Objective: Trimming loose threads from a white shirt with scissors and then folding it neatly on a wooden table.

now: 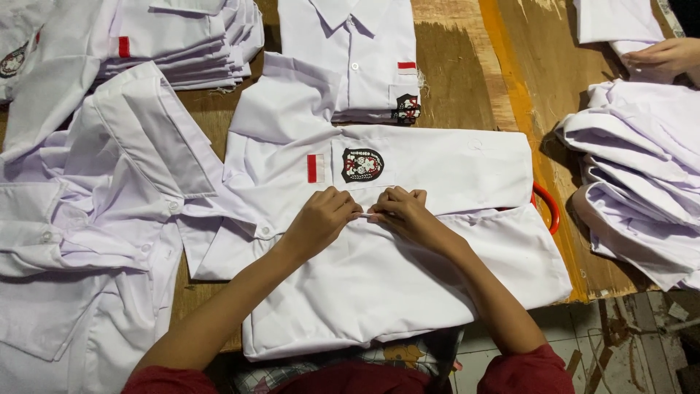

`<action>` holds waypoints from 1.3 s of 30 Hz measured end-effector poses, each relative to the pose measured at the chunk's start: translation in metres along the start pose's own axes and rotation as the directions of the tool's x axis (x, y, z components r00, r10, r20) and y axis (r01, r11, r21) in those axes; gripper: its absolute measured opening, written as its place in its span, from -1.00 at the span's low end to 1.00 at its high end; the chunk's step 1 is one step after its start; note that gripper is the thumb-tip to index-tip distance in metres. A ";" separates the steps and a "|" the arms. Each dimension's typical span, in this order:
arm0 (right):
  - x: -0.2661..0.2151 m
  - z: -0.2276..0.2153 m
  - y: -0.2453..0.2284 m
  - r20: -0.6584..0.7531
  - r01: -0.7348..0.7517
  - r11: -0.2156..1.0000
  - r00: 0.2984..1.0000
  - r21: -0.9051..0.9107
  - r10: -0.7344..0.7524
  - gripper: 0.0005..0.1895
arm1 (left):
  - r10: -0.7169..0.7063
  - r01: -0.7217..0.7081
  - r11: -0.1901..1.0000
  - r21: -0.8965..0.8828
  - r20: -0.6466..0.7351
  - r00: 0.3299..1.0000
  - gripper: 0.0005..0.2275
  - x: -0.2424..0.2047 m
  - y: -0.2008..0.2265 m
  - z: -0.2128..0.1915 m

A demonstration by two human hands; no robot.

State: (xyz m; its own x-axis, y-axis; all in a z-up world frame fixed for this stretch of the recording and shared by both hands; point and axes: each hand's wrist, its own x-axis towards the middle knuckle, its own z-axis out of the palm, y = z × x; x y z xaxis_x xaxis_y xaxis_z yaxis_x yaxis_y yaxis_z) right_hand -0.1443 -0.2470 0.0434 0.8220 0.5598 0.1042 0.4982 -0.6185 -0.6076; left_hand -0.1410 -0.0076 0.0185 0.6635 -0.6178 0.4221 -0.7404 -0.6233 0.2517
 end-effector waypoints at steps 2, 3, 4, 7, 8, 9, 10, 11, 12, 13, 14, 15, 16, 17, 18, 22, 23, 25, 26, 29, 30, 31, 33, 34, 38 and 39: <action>0.000 0.004 0.002 -0.022 0.011 0.999 1.000 -0.035 -0.012 -0.83 | 0.007 -0.007 1.000 0.012 0.001 1.000 -0.92 -0.001 0.000 -0.001; -0.001 0.006 0.003 -0.042 0.022 0.997 0.999 -0.071 -0.024 -0.82 | 0.012 -0.012 1.000 0.024 0.001 1.000 -0.92 -0.001 0.000 -0.001; 0.000 0.003 0.002 -0.043 0.022 0.997 0.999 -0.071 -0.025 -0.82 | 0.013 -0.013 1.000 0.024 0.001 1.000 -0.92 0.000 0.000 -0.001; 0.001 -0.002 0.000 0.035 0.028 0.999 0.999 -0.046 -0.026 -0.81 | 0.029 -0.028 0.999 0.020 -0.007 1.000 -0.92 0.000 0.001 -0.002; 0.001 -0.002 0.001 0.037 0.044 0.996 0.998 -0.078 -0.041 -0.79 | 0.031 -0.030 0.999 0.023 -0.012 0.999 -0.91 0.000 0.001 -0.003; 0.001 -0.003 0.001 0.040 0.060 0.992 0.998 -0.110 -0.056 -0.77 | 0.032 -0.032 0.999 0.026 -0.016 0.999 -0.91 0.000 0.001 -0.003; 0.001 0.000 0.005 0.039 0.060 0.992 0.998 -0.110 -0.056 -0.77 | 0.033 -0.033 0.999 0.026 -0.016 0.999 -0.91 0.000 0.002 -0.003; 0.000 0.003 0.008 0.025 0.080 0.987 0.997 -0.140 -0.078 -0.78 | 0.029 -0.029 0.999 0.022 -0.023 0.999 -0.91 0.001 0.002 -0.003; 0.000 0.006 0.011 0.011 0.100 0.980 0.995 -0.171 -0.099 -0.79 | 0.025 -0.025 1.000 0.018 -0.029 0.999 -0.91 0.001 0.002 -0.003; 0.000 0.007 0.013 0.011 0.101 0.980 0.995 -0.170 -0.100 -0.79 | 0.025 -0.025 1.000 0.018 -0.029 0.999 -0.91 0.001 0.002 -0.003; 0.000 0.008 0.014 -0.003 0.129 0.968 0.991 -0.217 -0.132 -0.80 | 0.023 -0.023 1.000 0.007 -0.034 0.999 -0.90 0.001 0.003 -0.003; 0.001 0.009 0.016 -0.015 0.156 0.952 0.986 -0.263 -0.165 -0.80 | 0.019 -0.020 1.000 -0.004 -0.040 0.999 -0.89 0.001 0.003 -0.003; 0.001 0.011 0.018 -0.014 0.157 0.952 0.986 -0.263 -0.167 -0.80 | 0.018 -0.018 1.000 -0.003 -0.040 0.999 -0.89 0.001 0.004 -0.005; 0.001 0.013 0.019 -0.040 0.188 0.940 0.977 -0.284 -0.208 -0.80 | 0.010 -0.011 0.999 -0.042 -0.034 0.999 -0.87 0.002 0.006 -0.007; 0.001 0.015 0.021 -0.065 0.217 0.927 0.966 -0.306 -0.248 -0.79 | 0.001 -0.004 0.997 -0.081 -0.028 1.000 -0.86 0.002 0.007 -0.009; 0.003 0.016 0.014 -0.093 0.268 0.903 0.945 -0.335 -0.314 -0.81 | -0.005 0.003 0.995 -0.096 -0.020 1.000 -0.78 0.007 0.014 -0.017; 0.003 0.014 0.012 -0.088 0.291 0.900 0.938 -0.324 -0.335 -0.80 | -0.020 0.018 0.997 -0.077 -0.026 0.999 -0.79 0.008 0.013 -0.014; 0.002 0.015 0.016 -0.084 0.314 0.896 0.931 -0.314 -0.355 -0.75 | -0.033 0.031 0.998 -0.057 -0.033 0.999 -0.80 0.008 0.012 -0.009; 0.001 0.019 0.023 -0.092 0.327 0.893 0.924 -0.310 -0.370 -0.76 | -0.041 0.038 0.997 -0.068 -0.043 0.998 -0.82 0.007 0.012 -0.007; -0.002 0.021 0.025 -0.102 0.344 0.877 0.912 -0.336 -0.397 -0.78 | -0.048 0.043 0.996 -0.082 -0.059 0.997 -0.85 0.007 0.011 -0.004; -0.002 0.020 0.023 -0.104 0.350 0.863 0.906 -0.365 -0.411 -0.79 | -0.049 0.043 0.996 -0.084 -0.068 0.997 -0.87 0.006 0.011 -0.004; -0.003 0.014 0.015 -0.105 0.350 0.862 0.905 -0.367 -0.413 -0.79 | -0.047 0.041 0.996 -0.082 -0.069 0.996 -0.87 0.007 0.010 -0.003; -0.007 0.004 0.001 -0.098 0.339 0.837 0.904 -0.429 -0.416 -0.78 | -0.039 0.034 0.997 -0.064 -0.083 0.996 -0.88 0.007 0.010 -0.002; -0.008 0.005 0.002 -0.099 0.337 0.837 0.904 -0.430 -0.415 -0.78 | -0.038 0.032 0.997 -0.065 -0.083 0.996 -0.88 0.007 0.010 -0.004; -0.014 0.010 0.008 -0.278 0.266 0.915 0.894 -0.302 -0.352 -0.88 | -0.020 0.018 0.999 -0.027 -0.100 0.995 -0.90 0.007 0.013 -0.008; -0.015 0.010 0.010 -0.315 0.252 0.918 0.883 -0.305 -0.347 -0.87 | -0.009 0.008 1.000 -0.009 -0.113 0.994 -0.91 0.008 0.014 -0.009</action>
State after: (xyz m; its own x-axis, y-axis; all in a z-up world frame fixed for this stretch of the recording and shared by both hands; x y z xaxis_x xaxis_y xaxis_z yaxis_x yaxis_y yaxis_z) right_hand -0.1545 -0.2559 0.0281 0.6401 0.5356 0.5508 0.7490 -0.5948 -0.2920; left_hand -0.1468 -0.0168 0.0329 0.6536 -0.5541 0.5155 -0.7361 -0.6237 0.2629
